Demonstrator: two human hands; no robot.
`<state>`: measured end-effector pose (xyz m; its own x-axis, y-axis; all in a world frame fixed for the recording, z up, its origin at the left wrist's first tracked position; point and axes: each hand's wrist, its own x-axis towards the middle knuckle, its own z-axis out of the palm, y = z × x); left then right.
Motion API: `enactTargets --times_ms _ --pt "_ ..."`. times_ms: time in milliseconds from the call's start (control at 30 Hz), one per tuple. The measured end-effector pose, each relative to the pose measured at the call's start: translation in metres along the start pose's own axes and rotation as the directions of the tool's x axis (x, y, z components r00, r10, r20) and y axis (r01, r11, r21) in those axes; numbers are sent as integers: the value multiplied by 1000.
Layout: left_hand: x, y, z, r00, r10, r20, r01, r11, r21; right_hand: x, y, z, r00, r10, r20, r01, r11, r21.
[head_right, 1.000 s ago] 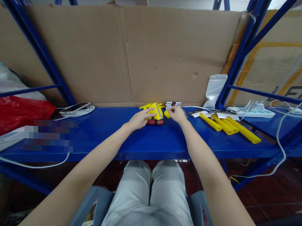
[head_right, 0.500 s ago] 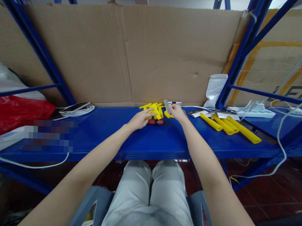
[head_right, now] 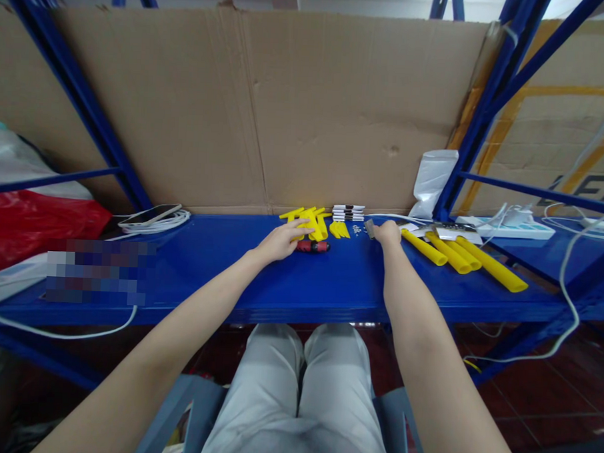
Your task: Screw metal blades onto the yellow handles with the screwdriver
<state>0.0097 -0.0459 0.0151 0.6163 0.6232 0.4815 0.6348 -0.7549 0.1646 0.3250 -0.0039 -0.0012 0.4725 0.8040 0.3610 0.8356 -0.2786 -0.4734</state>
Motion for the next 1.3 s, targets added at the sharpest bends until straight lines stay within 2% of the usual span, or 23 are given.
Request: enactTargets --times_ms 100,200,267,367,467,567,667,733,800,867,900,933,967,1000,1067,1133,1167,1233,1300 --pt "0 -1 0 1000 7 7 -7 1000 -4 -7 -9 -4 987 144 78 -140 989 -51" --pt "1 -4 3 1000 27 1 -27 1000 1 -19 -18 -11 985 152 78 -145 986 -85" --pt "1 -7 4 999 49 -16 -49 999 5 -27 -24 -15 988 148 35 -143 982 -119" --pt "1 -10 6 996 74 -47 -74 997 12 -36 -33 -19 998 30 -47 -36 988 -149" --pt "0 -9 6 995 80 -53 -79 997 13 -42 -43 -21 971 -224 -86 211 968 -138" --pt "0 -6 5 996 83 -40 -83 997 9 -47 -55 -18 868 -493 -63 487 869 -88" --pt "1 -5 4 995 92 -30 -92 996 1 -54 -68 -8 700 -714 -33 713 700 -37" --pt "2 -6 5 993 111 -31 -111 994 -5 -58 -76 -1 599 -801 -16 801 599 -15" --pt "3 -7 6 991 133 -34 -133 991 -8 -60 -82 3 524 -852 5 852 524 8" --pt "4 -7 7 988 148 -30 -149 989 -8 -60 -85 4 477 -879 13 878 477 39" --pt "4 -7 7 988 152 -25 -152 988 -7 -60 -86 3 469 -883 7 882 469 54" --pt "4 -7 7 988 151 -21 -151 989 -5 -60 -87 2 477 -879 -6 877 476 67" --pt "4 -7 7 989 145 -21 -145 989 -2 -59 -86 1 504 -863 -23 862 501 79" --pt "4 -7 7 991 134 -28 -134 991 1 -57 -86 0 554 -831 -41 831 549 89" --pt "5 -7 6 993 103 -57 -103 995 9 -53 -83 1 705 -706 -63 708 696 119" --pt "5 -9 4 993 69 -91 -67 998 16 -47 -80 3 862 -506 -39 506 849 156" --pt "5 -10 3 993 53 -103 -52 999 17 -45 -78 5 917 -400 -9 396 903 166" --pt "4 -12 2 992 30 -120 -28 1000 14 -40 -74 10 970 -238 53 227 961 160" --pt "4 -15 2 991 20 -134 -20 1000 5 -36 -70 14 982 -155 104 142 982 122"
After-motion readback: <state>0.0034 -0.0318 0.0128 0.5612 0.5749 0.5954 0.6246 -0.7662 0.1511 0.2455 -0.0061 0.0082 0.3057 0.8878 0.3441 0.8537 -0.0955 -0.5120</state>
